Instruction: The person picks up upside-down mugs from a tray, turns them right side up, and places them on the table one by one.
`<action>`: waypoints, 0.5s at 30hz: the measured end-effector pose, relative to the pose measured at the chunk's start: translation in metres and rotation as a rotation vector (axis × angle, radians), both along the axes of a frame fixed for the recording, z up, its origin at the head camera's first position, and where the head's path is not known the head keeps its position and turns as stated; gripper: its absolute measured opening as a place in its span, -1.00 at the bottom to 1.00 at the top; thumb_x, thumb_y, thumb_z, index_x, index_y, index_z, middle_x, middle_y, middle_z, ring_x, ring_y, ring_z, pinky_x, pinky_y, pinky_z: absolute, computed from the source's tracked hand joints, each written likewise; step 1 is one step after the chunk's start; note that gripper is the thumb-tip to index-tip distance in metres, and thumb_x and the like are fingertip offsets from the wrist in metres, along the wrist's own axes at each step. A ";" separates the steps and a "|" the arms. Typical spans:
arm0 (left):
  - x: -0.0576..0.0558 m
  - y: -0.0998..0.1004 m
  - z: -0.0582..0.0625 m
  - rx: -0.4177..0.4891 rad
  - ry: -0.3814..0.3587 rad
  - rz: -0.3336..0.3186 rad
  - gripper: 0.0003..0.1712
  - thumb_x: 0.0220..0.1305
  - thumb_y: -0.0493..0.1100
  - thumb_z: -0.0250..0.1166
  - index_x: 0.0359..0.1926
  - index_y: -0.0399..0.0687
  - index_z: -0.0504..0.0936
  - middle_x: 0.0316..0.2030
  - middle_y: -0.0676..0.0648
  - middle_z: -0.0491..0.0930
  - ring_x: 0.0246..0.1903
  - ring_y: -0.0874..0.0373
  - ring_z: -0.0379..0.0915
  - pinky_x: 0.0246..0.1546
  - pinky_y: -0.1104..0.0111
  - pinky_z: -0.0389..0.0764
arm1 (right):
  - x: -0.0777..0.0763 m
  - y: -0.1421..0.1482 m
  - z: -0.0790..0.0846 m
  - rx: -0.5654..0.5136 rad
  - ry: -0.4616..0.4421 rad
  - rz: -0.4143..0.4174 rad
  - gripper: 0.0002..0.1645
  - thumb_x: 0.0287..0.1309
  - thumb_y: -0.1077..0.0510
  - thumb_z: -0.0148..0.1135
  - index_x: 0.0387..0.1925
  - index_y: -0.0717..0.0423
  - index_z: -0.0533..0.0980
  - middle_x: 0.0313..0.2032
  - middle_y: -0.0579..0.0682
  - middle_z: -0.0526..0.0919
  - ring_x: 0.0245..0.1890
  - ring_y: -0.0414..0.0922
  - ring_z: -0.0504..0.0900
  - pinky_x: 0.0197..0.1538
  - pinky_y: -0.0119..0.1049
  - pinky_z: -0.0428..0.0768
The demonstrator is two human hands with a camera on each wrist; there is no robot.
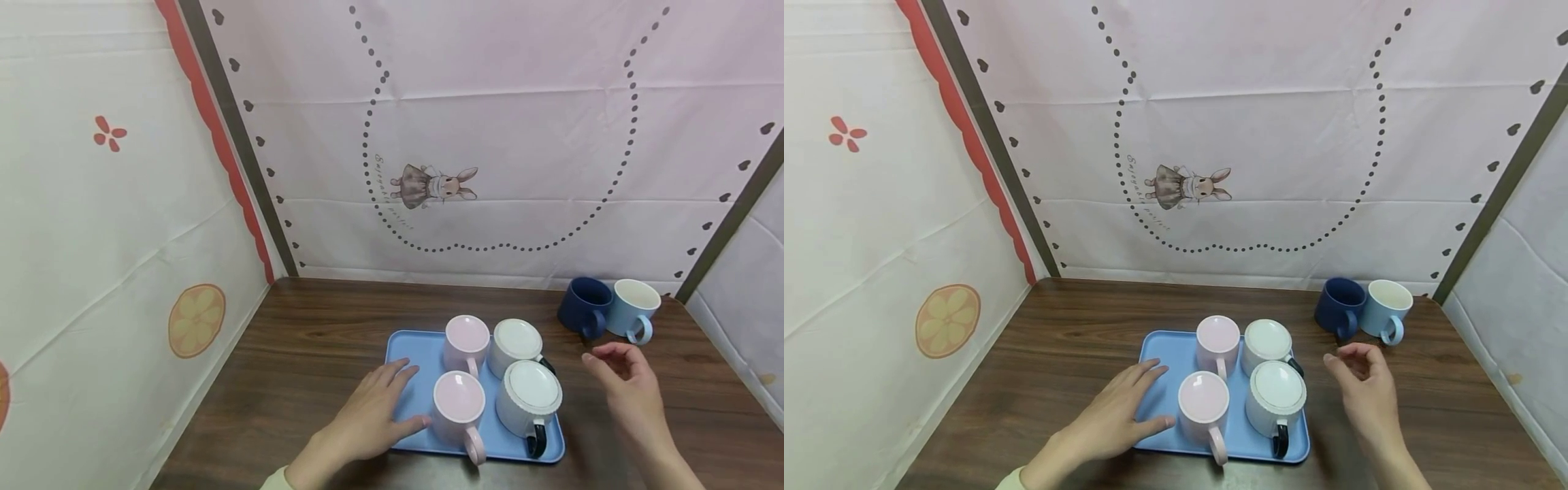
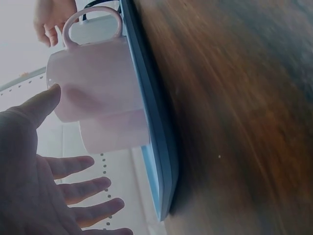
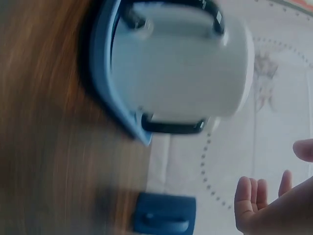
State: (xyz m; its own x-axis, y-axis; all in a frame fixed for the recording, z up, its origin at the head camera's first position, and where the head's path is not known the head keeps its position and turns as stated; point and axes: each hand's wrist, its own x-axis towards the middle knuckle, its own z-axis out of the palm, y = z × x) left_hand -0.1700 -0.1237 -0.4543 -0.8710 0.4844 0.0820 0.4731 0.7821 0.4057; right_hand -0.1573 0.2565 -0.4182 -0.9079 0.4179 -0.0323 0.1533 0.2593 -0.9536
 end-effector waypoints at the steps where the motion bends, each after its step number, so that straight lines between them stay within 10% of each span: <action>1: 0.000 0.001 0.000 -0.001 -0.002 -0.001 -0.03 0.32 0.50 0.20 0.51 0.00 0.35 0.52 -0.13 0.30 0.47 -0.19 0.26 0.44 -0.21 0.30 | 0.003 -0.004 0.000 0.010 0.007 0.018 -0.67 0.44 0.03 0.26 0.07 0.06 0.41 -0.12 -0.36 0.48 -0.09 -0.40 0.46 -0.10 -0.61 0.45; 15: 0.001 0.012 0.002 0.086 -0.039 -0.022 0.04 0.19 0.44 0.38 0.52 0.02 0.31 0.49 -0.05 0.35 0.50 -0.03 0.25 0.39 -0.09 0.44 | 0.040 -0.060 -0.007 -0.012 0.182 0.226 -0.59 0.31 0.30 0.35 0.13 0.25 0.46 -0.07 -0.26 0.61 -0.07 -0.41 0.59 -0.07 -0.58 0.59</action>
State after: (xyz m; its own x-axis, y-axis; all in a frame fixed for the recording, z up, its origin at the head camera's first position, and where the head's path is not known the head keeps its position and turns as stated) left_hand -0.1693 -0.1119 -0.4521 -0.8637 0.4958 0.0905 0.4720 0.7330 0.4897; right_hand -0.1173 0.1964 -0.4248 -0.9692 0.2054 0.1361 -0.0811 0.2554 -0.9634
